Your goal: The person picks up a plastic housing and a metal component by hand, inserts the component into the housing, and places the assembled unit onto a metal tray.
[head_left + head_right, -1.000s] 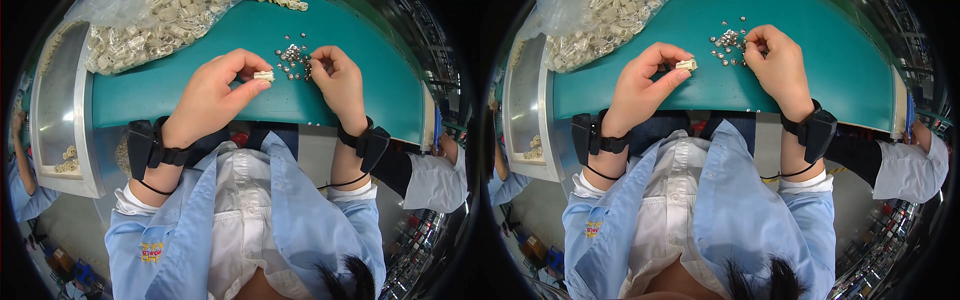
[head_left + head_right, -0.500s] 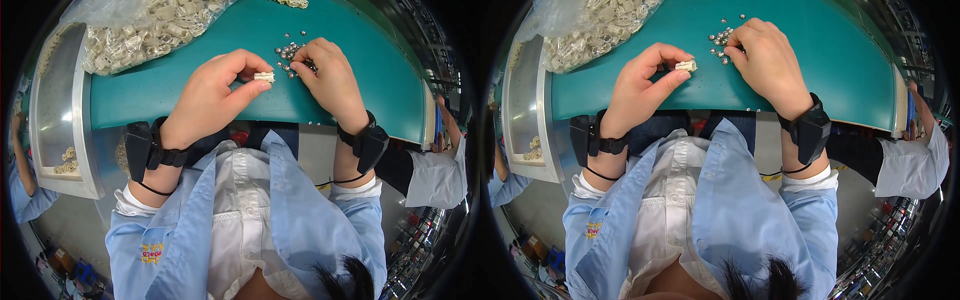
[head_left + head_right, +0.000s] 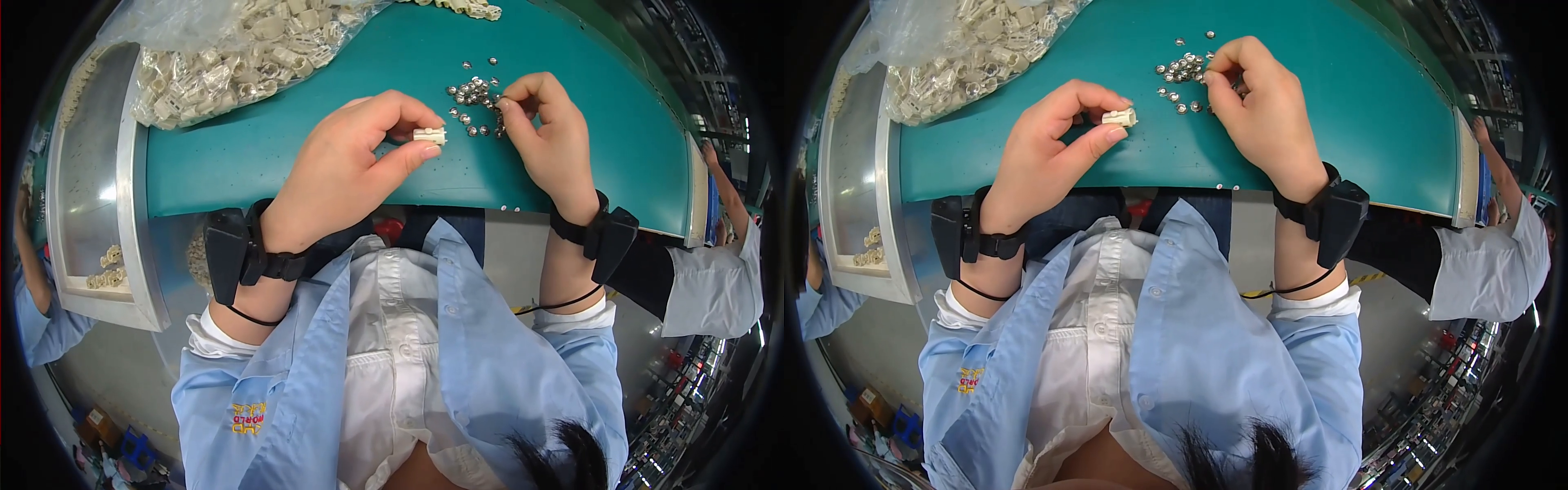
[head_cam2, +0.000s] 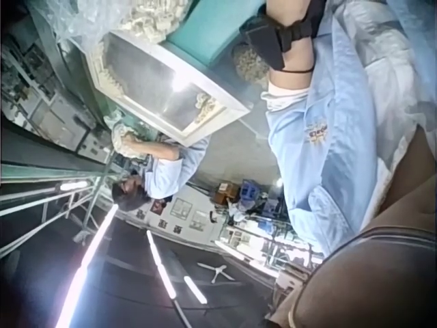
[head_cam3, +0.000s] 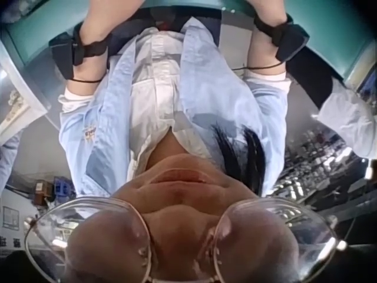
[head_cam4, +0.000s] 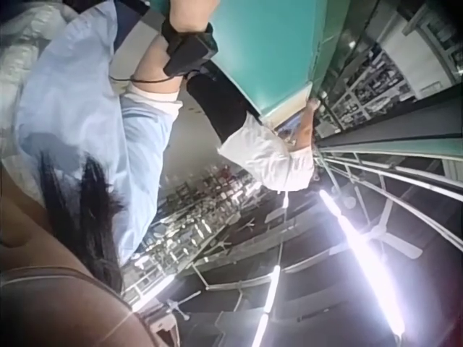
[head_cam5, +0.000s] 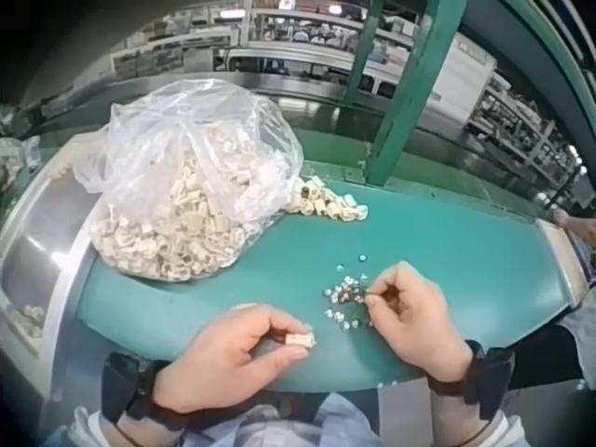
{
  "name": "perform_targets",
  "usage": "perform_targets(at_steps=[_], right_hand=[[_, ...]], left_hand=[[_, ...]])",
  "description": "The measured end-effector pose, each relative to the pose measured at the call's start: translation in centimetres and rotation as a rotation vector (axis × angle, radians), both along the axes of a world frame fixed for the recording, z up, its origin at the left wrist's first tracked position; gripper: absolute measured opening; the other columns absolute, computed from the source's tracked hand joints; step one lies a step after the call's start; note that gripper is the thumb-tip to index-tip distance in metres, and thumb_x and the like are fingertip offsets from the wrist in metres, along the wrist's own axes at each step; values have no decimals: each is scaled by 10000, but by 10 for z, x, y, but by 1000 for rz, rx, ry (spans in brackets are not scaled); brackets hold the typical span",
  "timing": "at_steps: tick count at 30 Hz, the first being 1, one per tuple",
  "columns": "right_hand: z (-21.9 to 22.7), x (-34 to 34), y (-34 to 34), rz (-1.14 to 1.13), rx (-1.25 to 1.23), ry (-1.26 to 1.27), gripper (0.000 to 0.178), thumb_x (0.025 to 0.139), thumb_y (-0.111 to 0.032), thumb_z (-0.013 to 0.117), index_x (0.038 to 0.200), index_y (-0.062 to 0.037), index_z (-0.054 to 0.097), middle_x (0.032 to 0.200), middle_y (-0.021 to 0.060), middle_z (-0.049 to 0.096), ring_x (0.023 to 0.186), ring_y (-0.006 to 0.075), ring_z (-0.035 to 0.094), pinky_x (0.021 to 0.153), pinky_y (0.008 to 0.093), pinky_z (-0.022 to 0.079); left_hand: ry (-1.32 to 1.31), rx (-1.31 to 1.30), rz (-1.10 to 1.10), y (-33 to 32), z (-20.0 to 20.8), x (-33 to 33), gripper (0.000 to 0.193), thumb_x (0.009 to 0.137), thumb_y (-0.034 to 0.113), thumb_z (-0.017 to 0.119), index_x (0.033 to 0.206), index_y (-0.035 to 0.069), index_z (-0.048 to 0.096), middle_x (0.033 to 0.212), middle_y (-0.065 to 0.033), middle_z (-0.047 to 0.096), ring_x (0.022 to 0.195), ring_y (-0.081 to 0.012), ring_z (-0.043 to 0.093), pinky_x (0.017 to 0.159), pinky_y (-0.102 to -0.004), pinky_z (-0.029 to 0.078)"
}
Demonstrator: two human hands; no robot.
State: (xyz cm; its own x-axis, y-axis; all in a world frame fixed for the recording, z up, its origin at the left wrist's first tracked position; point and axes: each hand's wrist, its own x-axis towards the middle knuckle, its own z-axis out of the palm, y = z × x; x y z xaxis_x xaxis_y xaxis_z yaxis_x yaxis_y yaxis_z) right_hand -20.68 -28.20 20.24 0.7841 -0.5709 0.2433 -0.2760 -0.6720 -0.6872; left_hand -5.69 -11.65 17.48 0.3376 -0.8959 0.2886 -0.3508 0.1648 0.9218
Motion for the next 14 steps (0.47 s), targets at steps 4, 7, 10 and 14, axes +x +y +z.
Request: perform_targets(at_steps=[4,7,10,14], right_hand=[[-10,-3,-8,108,-258,-59,68,773,12,592,832,-18,581,787,87,602,715,203,582,636,288,473],[-13,3,-10,146,-390,-100,118,728,22,607,827,-42,605,793,104,598,754,283,576,681,355,472],[-15,-2,-9,73,-400,-54,124,717,7,624,821,-59,609,798,104,596,790,298,569,728,369,459],[-13,-3,-7,75,-352,-76,106,728,-33,629,825,-69,610,812,95,601,841,293,565,773,364,445]], left_hand=[[32,58,-13,0,9,-3,158,798,94,632,943,40,598,833,-66,610,766,-181,566,681,-280,455],[58,60,5,4,4,-1,156,788,40,623,939,18,591,839,-70,594,768,-163,557,699,-260,445],[74,83,-13,2,3,-4,164,780,20,624,940,14,588,853,-67,591,774,-156,553,712,-256,440],[108,143,9,6,3,-4,166,793,22,615,957,26,590,888,-48,590,816,-159,544,755,-252,429]])
